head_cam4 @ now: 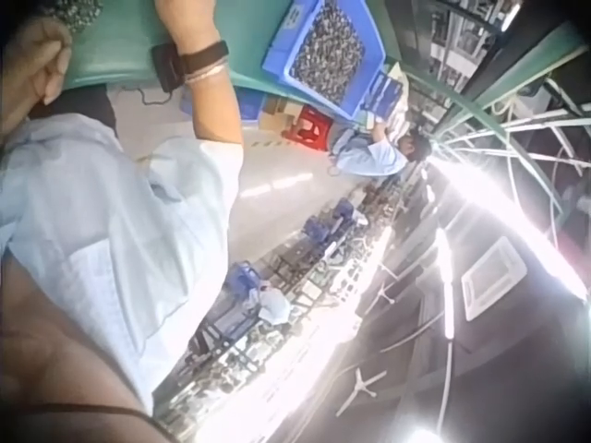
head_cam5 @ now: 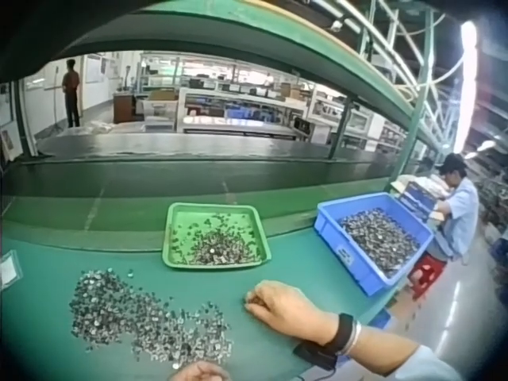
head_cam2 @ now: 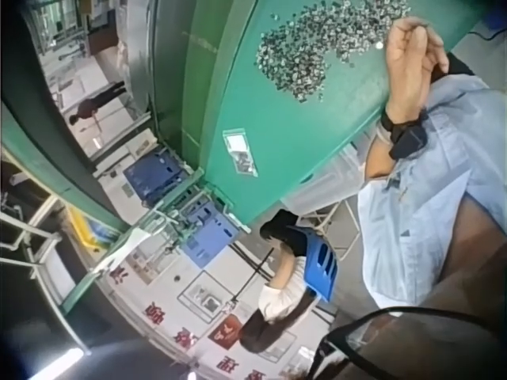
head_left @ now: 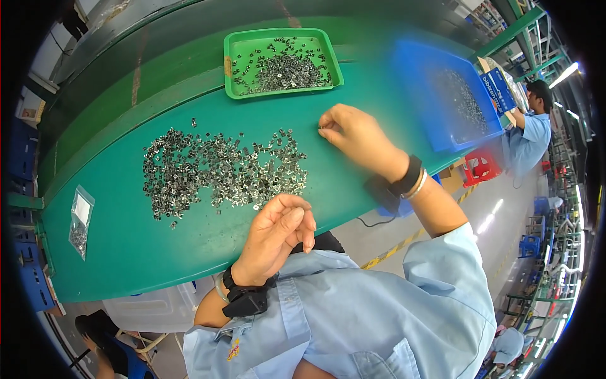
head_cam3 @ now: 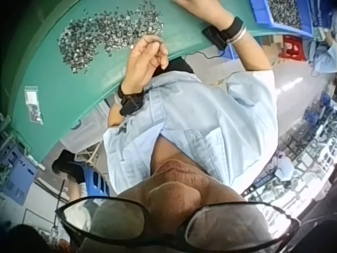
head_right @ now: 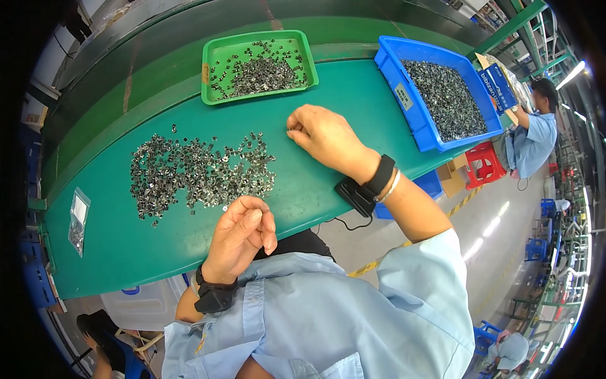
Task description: Sort and inspect small metal components on an assembly line workbench.
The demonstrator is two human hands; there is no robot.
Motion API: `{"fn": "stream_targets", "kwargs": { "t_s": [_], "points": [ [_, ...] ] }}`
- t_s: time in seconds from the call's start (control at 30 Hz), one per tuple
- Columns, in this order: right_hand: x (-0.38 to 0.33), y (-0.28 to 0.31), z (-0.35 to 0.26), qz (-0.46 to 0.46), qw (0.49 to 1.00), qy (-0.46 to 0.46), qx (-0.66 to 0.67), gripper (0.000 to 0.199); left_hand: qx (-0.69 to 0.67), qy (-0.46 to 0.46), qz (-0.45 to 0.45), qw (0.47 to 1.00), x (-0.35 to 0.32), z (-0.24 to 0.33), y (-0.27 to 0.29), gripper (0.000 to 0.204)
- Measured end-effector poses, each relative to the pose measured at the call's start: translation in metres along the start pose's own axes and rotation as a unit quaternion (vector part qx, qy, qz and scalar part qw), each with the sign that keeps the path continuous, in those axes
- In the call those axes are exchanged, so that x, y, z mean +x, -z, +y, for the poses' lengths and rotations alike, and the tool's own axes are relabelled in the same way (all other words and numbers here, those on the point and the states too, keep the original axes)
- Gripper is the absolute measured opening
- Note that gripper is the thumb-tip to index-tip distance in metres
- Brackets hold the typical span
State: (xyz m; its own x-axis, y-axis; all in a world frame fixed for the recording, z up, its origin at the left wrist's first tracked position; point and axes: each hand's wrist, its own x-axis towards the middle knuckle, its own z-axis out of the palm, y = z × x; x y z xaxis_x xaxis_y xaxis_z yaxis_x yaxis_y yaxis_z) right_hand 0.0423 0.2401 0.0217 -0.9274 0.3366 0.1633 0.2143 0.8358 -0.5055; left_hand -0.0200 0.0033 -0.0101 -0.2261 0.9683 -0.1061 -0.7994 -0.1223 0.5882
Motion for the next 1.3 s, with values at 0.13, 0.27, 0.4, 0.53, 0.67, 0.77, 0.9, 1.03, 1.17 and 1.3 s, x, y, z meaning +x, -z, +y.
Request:
{"fn": "stream_targets", "kwargs": {
  "t_s": [0.13, 0.27, 0.4, 0.53, 0.67, 0.77, 0.9, 1.03, 1.17, 1.3],
  "points": [
    [-0.024, 0.000, -0.024, 0.023, 0.993, 0.028, 0.110, 0.022, 0.006, -0.011, 0.021, 1.000, 0.001, -0.001, -0.003, 0.017],
    [-0.041, 0.009, -0.051, 0.048, 0.986, 0.116, 0.113, 0.039, 0.047, -0.028, 0.040, 0.998, 0.003, 0.002, -0.007, 0.018],
    [-0.048, 0.016, -0.066, 0.017, 0.978, 0.206, -0.029, 0.056, 0.103, -0.043, 0.067, 0.991, 0.004, 0.006, -0.015, 0.019],
    [-0.053, 0.016, -0.074, -0.021, 0.955, 0.268, -0.123, 0.063, 0.149, -0.033, 0.081, 0.985, 0.004, 0.007, -0.016, 0.018],
    [-0.054, 0.018, -0.079, -0.027, 0.948, 0.289, -0.133, 0.054, 0.182, -0.031, 0.084, 0.979, 0.001, 0.005, -0.012, 0.016],
    [-0.055, 0.016, -0.080, -0.014, 0.955, 0.277, -0.103, 0.043, 0.184, -0.034, 0.080, 0.979, -0.001, 0.006, -0.013, 0.016],
    [-0.060, 0.006, -0.075, 0.038, 0.970, 0.240, -0.002, 0.028, 0.159, -0.045, 0.062, 0.984, -0.001, 0.005, -0.014, 0.015],
    [-0.066, -0.012, -0.069, 0.113, 0.964, 0.214, 0.114, 0.021, 0.143, -0.068, 0.049, 0.986, -0.002, 0.003, -0.012, 0.015],
    [-0.071, -0.022, -0.069, 0.147, 0.956, 0.193, 0.163, 0.021, 0.148, -0.067, 0.054, 0.985, -0.004, 0.001, -0.013, 0.016],
    [-0.074, -0.024, -0.070, 0.156, 0.957, 0.187, 0.157, 0.022, 0.159, -0.068, 0.066, 0.983, -0.005, 0.000, -0.017, 0.017]
  ]
}}
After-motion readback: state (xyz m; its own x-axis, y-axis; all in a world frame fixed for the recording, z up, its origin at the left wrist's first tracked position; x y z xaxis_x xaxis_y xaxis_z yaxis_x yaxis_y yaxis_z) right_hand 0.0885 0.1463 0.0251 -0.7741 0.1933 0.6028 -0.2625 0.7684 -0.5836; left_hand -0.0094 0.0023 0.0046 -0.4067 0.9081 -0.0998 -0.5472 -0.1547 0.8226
